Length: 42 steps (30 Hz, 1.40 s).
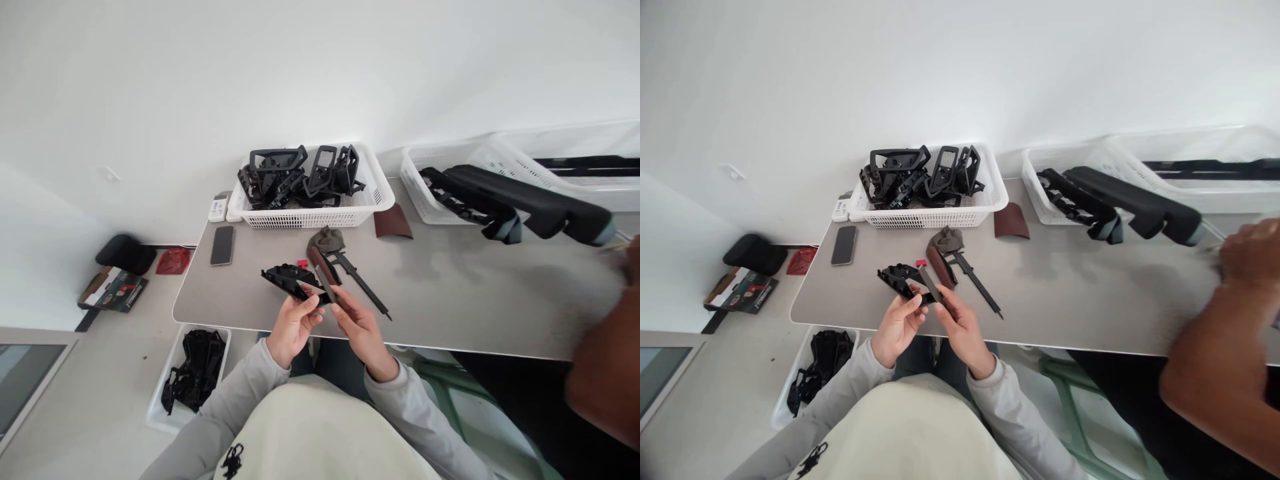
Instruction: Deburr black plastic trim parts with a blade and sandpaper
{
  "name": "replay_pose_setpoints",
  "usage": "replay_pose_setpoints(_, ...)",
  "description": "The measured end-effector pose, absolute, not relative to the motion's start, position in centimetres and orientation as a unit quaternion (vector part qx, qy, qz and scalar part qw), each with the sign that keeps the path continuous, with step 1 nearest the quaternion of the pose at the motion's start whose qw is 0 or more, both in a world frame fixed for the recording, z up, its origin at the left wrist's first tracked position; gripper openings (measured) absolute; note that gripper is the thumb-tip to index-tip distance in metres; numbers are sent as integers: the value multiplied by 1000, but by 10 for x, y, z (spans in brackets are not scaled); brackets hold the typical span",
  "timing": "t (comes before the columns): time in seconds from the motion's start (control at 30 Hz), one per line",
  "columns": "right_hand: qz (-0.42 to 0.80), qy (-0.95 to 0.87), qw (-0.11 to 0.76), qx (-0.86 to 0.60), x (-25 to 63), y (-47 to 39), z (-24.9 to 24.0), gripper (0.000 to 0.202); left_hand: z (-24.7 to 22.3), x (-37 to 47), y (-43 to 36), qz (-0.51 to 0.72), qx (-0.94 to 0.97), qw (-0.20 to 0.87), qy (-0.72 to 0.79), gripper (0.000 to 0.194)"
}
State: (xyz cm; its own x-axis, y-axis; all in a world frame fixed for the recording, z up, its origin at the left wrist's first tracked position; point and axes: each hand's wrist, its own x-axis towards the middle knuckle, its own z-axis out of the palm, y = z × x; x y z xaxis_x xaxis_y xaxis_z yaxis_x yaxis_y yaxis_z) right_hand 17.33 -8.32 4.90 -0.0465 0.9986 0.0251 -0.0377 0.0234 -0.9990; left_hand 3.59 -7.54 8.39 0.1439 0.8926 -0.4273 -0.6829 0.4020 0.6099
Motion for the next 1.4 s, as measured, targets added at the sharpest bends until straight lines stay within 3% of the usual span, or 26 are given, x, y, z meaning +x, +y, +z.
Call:
replay_pose_setpoints(0.23,446,-593,478,-470,178,-85,57,42,80,31,-69,576,169,704,380,38)
replay_pose_setpoints(0.53,328,-739,344,-478,186,-96,79,41,77,23,-59,637,206,621,408,41)
replay_pose_setpoints(0.8,295,-761,323,-479,191,-98,81,41,75,17,-57,641,210,609,418,42)
replay_pose_setpoints(1.03,387,-726,336,-458,191,-96,85,38,79,15,-57,632,201,625,412,47)
replay_pose_setpoints(1.23,542,-534,465,-454,186,-90,72,49,84,17,-58,603,181,676,382,46)
replay_pose_setpoints(1.4,596,-445,496,-448,178,-86,67,58,85,19,-62,553,189,732,351,45)
